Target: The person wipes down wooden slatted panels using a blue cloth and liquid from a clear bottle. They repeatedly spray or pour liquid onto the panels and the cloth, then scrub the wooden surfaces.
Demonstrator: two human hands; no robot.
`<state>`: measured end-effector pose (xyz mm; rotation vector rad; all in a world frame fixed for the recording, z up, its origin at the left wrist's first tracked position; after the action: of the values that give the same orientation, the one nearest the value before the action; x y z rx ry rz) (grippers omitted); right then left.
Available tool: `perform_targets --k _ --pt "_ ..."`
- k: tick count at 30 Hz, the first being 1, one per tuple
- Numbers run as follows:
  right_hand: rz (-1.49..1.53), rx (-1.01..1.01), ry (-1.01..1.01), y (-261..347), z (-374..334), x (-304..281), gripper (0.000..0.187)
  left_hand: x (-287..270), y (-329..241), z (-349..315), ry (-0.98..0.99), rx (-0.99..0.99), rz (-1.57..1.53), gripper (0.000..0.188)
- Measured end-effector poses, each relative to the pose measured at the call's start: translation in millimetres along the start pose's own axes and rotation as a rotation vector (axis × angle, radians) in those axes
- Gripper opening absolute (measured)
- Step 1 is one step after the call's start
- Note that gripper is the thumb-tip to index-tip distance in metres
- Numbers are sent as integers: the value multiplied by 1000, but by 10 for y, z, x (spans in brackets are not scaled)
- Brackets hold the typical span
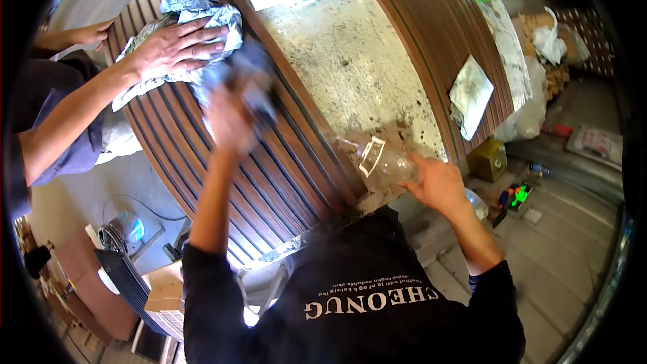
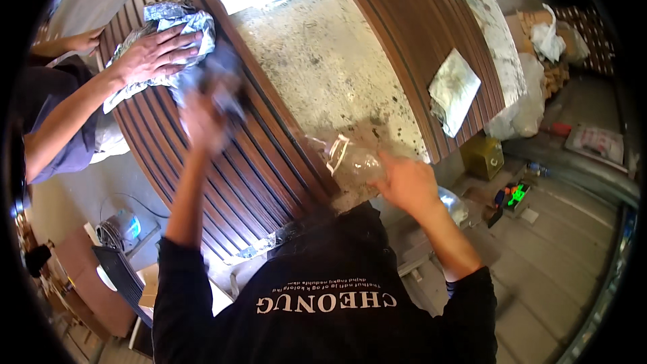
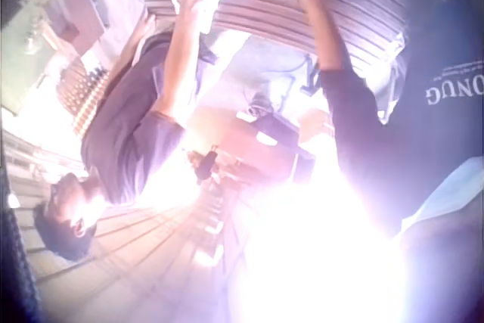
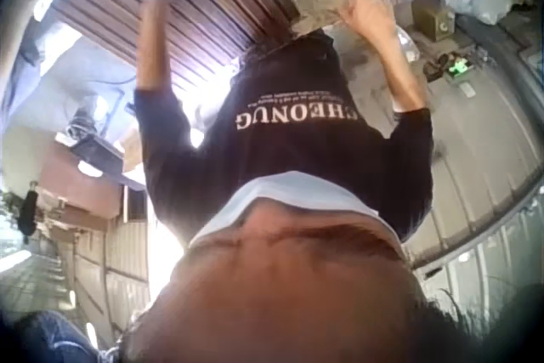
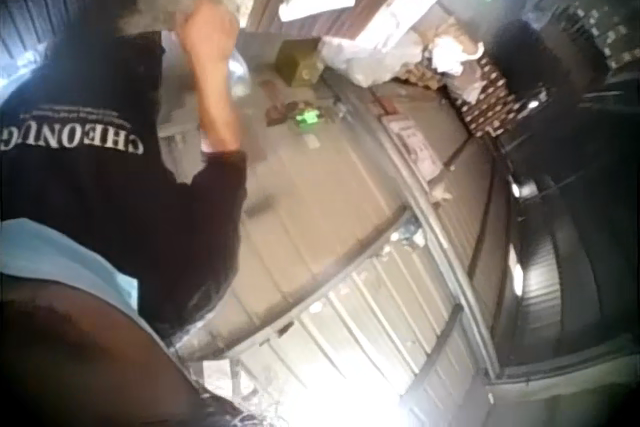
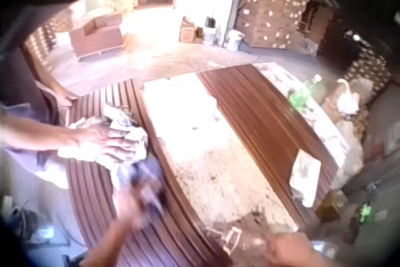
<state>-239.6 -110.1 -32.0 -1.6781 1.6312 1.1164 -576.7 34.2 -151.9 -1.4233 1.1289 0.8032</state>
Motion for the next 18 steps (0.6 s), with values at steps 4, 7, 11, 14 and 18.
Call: perform_targets --k 4,7,11,14,18 --pt "81 -34 -159 -87 -116 12 56 468 -507 -453 -63 184 17 38" --pt "102 -9 17 -37 -256 128 57 378 -977 -952 -188 492 390 28" --pt "120 11 45 16 -323 201 56 85 -442 511 -9 160 6 28" --pt "139 52 -44 -8 -426 253 57 524 -489 160 -14 167 -26 29" --pt "153 98 -90 -73 -552 318 58 1065 -714 -846 -908 660 1542 33"
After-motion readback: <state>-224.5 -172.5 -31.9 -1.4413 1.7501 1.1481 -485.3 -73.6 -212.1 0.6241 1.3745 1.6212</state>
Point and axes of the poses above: each hand's wrist, its own z-axis towards the middle knuckle, its own x-axis out of the palm, y = z × x, the point moved 3 cm from there along z, towards the middle knuckle, and after that the axes turned 7 degrees about -x, right-handed, at the moved point
